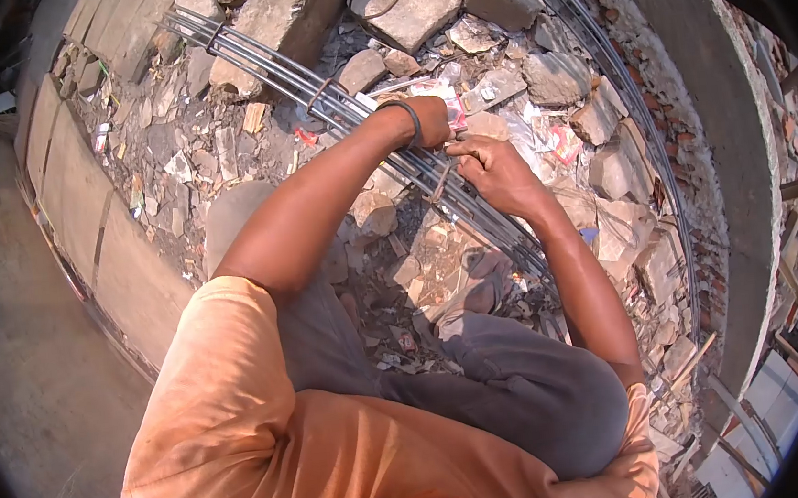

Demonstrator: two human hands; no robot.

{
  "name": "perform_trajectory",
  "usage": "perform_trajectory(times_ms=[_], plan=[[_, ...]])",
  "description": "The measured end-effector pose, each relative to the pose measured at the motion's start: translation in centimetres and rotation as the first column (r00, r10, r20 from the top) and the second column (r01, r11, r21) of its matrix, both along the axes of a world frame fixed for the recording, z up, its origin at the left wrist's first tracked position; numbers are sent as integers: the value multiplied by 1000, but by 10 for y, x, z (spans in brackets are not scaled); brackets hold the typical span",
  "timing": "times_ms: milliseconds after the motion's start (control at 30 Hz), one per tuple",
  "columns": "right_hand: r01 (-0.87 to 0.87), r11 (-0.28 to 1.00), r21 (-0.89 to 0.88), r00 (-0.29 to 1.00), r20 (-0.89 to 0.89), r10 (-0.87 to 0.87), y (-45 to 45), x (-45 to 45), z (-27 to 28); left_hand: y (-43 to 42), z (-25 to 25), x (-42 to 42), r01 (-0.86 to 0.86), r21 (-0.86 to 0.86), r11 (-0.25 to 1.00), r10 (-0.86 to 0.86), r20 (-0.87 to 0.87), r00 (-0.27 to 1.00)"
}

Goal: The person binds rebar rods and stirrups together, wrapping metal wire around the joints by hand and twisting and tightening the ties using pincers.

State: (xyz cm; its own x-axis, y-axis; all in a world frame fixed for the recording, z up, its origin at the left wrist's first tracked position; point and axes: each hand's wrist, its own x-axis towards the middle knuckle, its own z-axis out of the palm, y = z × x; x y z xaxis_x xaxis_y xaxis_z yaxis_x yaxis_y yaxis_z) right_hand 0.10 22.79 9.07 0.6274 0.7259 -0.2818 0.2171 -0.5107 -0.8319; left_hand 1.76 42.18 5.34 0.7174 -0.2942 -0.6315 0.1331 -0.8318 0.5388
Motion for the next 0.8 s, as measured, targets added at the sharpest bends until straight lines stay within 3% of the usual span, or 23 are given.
perform_trajectory(times_ms=[100,167,300,433,567,600,633,700,800], plan=[[-44,999,0,997,69,44,7,2,2,-3,12,-1,-8,51,999,6,33,999],[-61,994,-90,998,13,62,13,7,11,-5,17,-1,-11,125,992,6,37,999],[-36,988,-152,970,-245,-3,20,15,12,25,23,-12,162,-135,978,-148,104,983],[25,985,-173,958,-279,-73,24,6,6,40,55,-23,160,-271,949,-133,116,984],[116,971,-209,951,-258,-169,26,4,7,43,28,-29,299,-214,930,-197,397,897],[134,966,-220,951,-247,-188,24,3,5,43,28,-33,287,-225,931,-162,452,877],[188,975,-120,945,-248,-213,21,1,-1,43,28,-36,279,-235,931,-128,505,853],[185,972,-148,950,-226,-215,23,6,1,42,32,-40,285,-255,924,-76,609,790],[93,974,-205,966,-217,-138,28,15,12,40,33,-43,225,-204,953,-62,597,800]])
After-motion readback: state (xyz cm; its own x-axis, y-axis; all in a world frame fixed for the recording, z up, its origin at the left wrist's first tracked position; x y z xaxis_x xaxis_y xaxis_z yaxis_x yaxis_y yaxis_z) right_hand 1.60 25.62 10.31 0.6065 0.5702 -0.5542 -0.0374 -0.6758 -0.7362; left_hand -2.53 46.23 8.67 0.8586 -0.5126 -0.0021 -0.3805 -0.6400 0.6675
